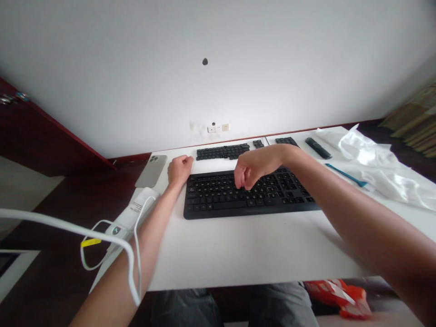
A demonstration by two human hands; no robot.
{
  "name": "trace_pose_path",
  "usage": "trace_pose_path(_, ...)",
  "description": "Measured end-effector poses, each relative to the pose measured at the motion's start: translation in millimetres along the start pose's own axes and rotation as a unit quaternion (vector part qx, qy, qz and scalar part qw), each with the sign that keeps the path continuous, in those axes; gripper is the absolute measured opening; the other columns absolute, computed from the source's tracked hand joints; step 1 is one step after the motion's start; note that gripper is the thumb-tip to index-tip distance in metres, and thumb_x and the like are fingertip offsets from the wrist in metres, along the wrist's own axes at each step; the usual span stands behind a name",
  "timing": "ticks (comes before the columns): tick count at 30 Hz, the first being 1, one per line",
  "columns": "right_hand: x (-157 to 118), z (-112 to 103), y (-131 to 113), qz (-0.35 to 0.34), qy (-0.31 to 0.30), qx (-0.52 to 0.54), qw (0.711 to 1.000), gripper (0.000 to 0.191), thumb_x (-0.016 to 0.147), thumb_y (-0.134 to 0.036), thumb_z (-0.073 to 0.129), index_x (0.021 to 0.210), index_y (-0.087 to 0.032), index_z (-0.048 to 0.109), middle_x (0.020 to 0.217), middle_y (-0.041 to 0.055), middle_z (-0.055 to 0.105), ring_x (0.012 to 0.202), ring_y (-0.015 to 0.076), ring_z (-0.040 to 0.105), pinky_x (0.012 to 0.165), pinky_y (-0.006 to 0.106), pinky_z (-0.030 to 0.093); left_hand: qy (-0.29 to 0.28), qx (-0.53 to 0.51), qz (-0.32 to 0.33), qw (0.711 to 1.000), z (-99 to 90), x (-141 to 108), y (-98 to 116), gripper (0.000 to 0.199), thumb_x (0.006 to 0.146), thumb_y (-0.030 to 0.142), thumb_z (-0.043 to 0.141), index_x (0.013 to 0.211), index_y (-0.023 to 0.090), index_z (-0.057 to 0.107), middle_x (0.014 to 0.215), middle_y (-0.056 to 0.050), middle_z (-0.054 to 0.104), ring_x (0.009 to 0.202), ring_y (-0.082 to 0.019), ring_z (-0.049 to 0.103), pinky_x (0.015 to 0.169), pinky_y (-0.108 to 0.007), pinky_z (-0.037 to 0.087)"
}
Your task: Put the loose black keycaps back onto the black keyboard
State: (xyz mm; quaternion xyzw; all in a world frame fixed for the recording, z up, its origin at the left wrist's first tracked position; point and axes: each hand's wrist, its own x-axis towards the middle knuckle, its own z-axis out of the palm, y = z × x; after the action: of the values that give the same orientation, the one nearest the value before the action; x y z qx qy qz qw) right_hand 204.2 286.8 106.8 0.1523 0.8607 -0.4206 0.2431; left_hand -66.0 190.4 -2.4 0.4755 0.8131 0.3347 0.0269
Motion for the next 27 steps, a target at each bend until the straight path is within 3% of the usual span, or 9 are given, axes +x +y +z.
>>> trace_pose_path(5,7.3,13.2,-10.9,0.066,-0.007,-0.078,0.995,0.039,0.07,-0.024,0.078,0.108,-0.019,0.076,0.098,0.0045,0.08,0.088,0.0259,0.073,0.07,0.033,0.051,0.001,0.004,0.002,1.0,1.4,0.4,-1.8,0.04,0.088,0.045,0.051,0.058,0.02,0.042,0.058,0.002,0.042,0.06,-0.014,0.037,0.061,-0.029,0.022)
trace_pose_path(11,5.8,24.4,-29.4,0.119,0.038,-0.127,0.984,0.032,0.069,-0.017,0.078,0.101,-0.023,0.077,0.09,0.0028,0.079,0.079,0.0246,0.072,0.066,0.034,0.049,0.004,0.003,0.001,1.0,2.3,1.2,-2.6,0.04,0.087,0.045,0.052,0.058,0.02,0.04,0.058,0.001,0.042,0.06,-0.014,0.036,0.061,-0.029,0.022)
trace_pose_path(21,7.4,31.9,-34.9,0.125,0.064,-0.184,0.973,0.03,0.067,-0.011,0.08,0.095,-0.021,0.079,0.082,0.0026,0.078,0.071,0.0215,0.07,0.061,0.032,0.047,0.002,0.003,0.006,1.0,0.9,0.6,-1.2,0.038,0.087,0.044,0.051,0.058,0.02,0.04,0.058,0.001,0.042,0.062,-0.015,0.041,0.061,-0.029,0.024)
trace_pose_path(27,9.1,31.7,-34.9,0.132,0.049,-0.129,0.982,0.022,0.07,-0.008,0.076,0.09,-0.017,0.078,0.077,0.0036,0.076,0.07,0.0216,0.072,0.063,0.032,0.05,0.001,0.006,0.008,1.0,1.8,0.9,-1.9,0.038,0.087,0.044,0.051,0.059,0.02,0.042,0.059,0.001,0.044,0.062,-0.014,0.039,0.061,-0.029,0.024)
